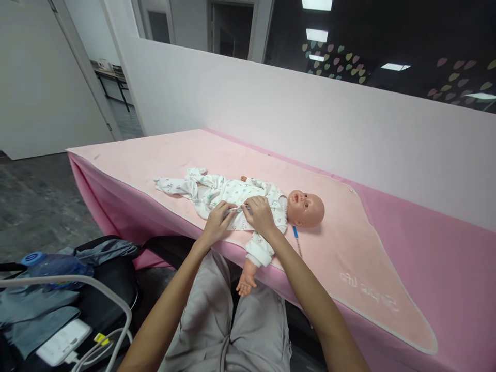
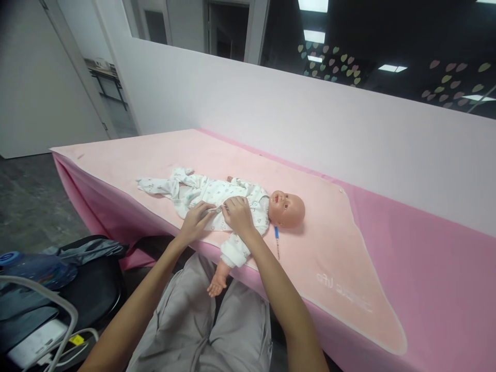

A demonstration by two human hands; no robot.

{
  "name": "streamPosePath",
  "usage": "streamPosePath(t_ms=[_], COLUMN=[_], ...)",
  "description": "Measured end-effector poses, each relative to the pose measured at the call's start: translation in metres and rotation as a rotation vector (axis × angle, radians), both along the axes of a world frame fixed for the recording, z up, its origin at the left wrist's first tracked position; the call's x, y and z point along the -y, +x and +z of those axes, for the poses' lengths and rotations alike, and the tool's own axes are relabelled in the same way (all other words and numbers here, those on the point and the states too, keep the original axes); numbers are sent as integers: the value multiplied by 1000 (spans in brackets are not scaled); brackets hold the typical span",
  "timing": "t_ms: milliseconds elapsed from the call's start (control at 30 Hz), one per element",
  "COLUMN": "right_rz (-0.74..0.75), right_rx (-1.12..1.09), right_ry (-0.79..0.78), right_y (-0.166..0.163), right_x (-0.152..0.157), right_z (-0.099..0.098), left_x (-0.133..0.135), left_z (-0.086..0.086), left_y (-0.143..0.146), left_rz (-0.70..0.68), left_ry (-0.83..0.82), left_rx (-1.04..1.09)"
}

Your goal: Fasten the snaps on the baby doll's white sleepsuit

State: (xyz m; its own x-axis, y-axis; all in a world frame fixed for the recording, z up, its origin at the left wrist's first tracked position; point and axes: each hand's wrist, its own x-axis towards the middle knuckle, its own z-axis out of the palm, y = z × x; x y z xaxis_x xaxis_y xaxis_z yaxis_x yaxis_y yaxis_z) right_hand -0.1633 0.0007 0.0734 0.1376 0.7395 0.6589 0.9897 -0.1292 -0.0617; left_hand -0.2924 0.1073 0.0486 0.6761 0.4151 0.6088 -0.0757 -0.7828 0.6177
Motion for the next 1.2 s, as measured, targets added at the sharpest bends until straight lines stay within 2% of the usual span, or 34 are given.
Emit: streamPosePath(t_ms=[133, 333, 467, 567, 667, 767, 867, 933, 1000, 1067, 1133, 1200], right_rz=[5, 4, 4, 10, 12, 2, 25, 38, -38, -216, -439, -669], right_rx=[-13, -54, -56, -49, -56, -71, -45, -27, -77, -119, -112, -89], right_ry=[17, 70, 53, 54, 60, 44, 41, 122, 305, 485, 490, 353], right_y=[0, -1, -1, -1, 1, 2, -4, -14, -26, -37, -43, -45], right_x=[-1, -1, 0, 0, -1, -3, 6, 24, 52, 87, 122, 152], right_z=[0, 0, 1, 0, -2, 0, 9, 17, 22, 19, 9, -8], left_x=[1, 5, 8, 2, -11, -24, -33, -35, -32, -25, -16, -5], left_z=[2, -1, -2, 4, 17, 33, 45, 53, 62, 72, 81, 84], left_y=[0, 3, 2, -1, 1, 9, 19, 24, 28, 34, 46, 65], left_rz=[17, 48, 51, 65, 173, 209, 205, 263, 300, 250, 138, 34], left_ry=[-25, 27, 4, -91, -152, -30, 188, 284, 313, 303, 287, 282], left_rx=[14, -23, -42, -22, 92, 116, -26, -116, -127, -76, -36, -37])
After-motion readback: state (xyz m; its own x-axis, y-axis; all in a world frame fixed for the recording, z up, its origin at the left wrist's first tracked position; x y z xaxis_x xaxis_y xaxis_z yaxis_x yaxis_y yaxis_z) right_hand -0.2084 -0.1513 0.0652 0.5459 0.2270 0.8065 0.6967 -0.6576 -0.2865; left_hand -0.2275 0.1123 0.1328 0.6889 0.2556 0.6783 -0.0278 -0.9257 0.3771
